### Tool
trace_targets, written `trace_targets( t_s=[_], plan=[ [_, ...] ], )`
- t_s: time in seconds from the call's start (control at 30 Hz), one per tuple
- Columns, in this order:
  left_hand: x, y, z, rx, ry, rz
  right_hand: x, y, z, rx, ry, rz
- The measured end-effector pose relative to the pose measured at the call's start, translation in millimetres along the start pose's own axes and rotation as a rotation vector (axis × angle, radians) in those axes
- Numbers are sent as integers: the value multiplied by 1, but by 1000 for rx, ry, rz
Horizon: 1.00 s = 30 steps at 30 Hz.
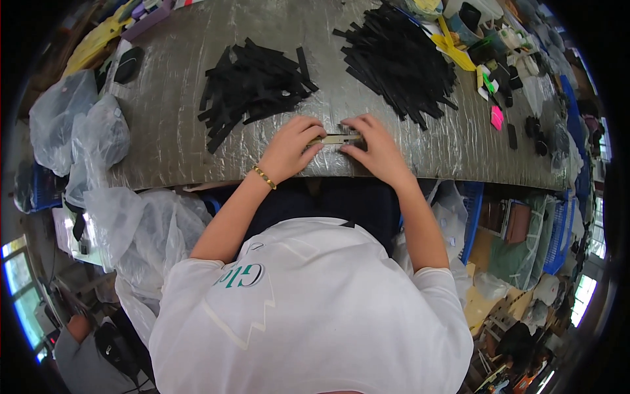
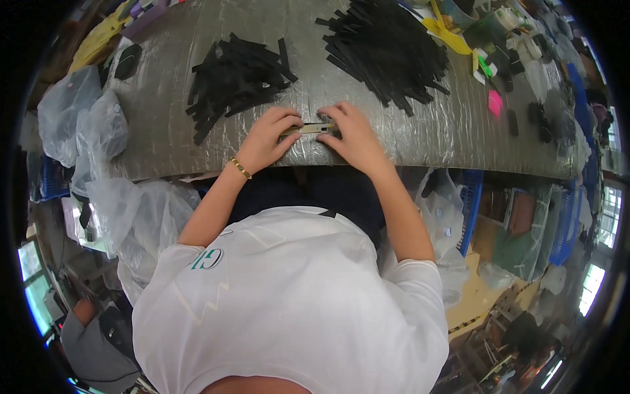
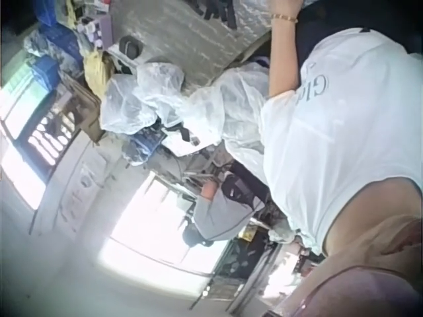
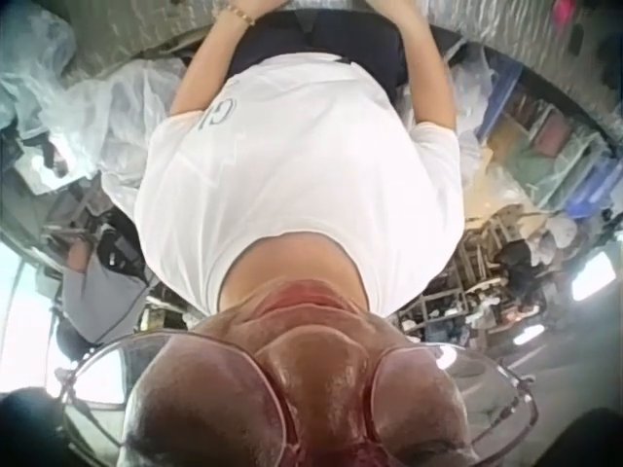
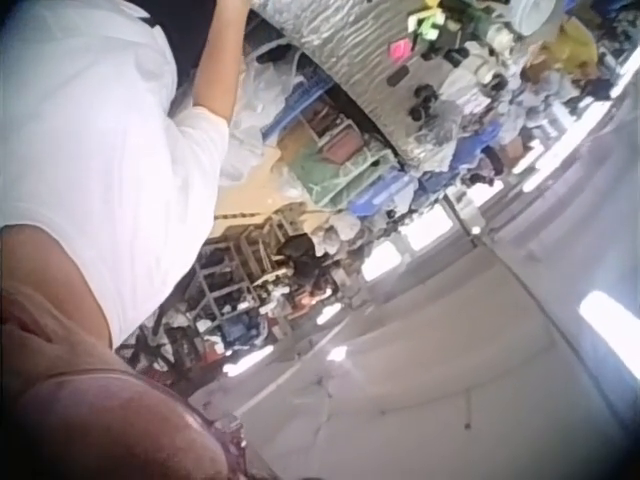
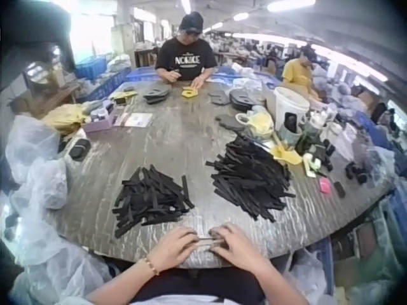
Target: Applying adhesive to small black leather strips for shoe assembly.
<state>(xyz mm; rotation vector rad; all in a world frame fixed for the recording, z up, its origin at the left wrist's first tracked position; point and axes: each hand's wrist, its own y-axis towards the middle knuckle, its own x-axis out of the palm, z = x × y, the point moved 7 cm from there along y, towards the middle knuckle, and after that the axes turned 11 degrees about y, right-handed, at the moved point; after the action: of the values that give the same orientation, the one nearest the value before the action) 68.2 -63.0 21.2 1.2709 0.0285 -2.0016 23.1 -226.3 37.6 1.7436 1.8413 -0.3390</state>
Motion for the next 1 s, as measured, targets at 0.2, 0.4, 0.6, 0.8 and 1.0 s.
trace_targets(
  t_s=[0.2,0.4,0.6,0.8,1.0],
  plan=[
    [4,-13,19,-86,79,39,13,-13,4,-27,-68,9],
    [7,-22,25,-95,107,76,19,-33,0,98,-172,253],
    [11,-22,30,-84,168,103,21,-41,4,162,-98,374],
    [12,-17,31,-81,154,121,22,-41,8,201,-55,366],
    [12,-15,33,-73,165,125,20,-39,5,157,-100,362]
  ],
)
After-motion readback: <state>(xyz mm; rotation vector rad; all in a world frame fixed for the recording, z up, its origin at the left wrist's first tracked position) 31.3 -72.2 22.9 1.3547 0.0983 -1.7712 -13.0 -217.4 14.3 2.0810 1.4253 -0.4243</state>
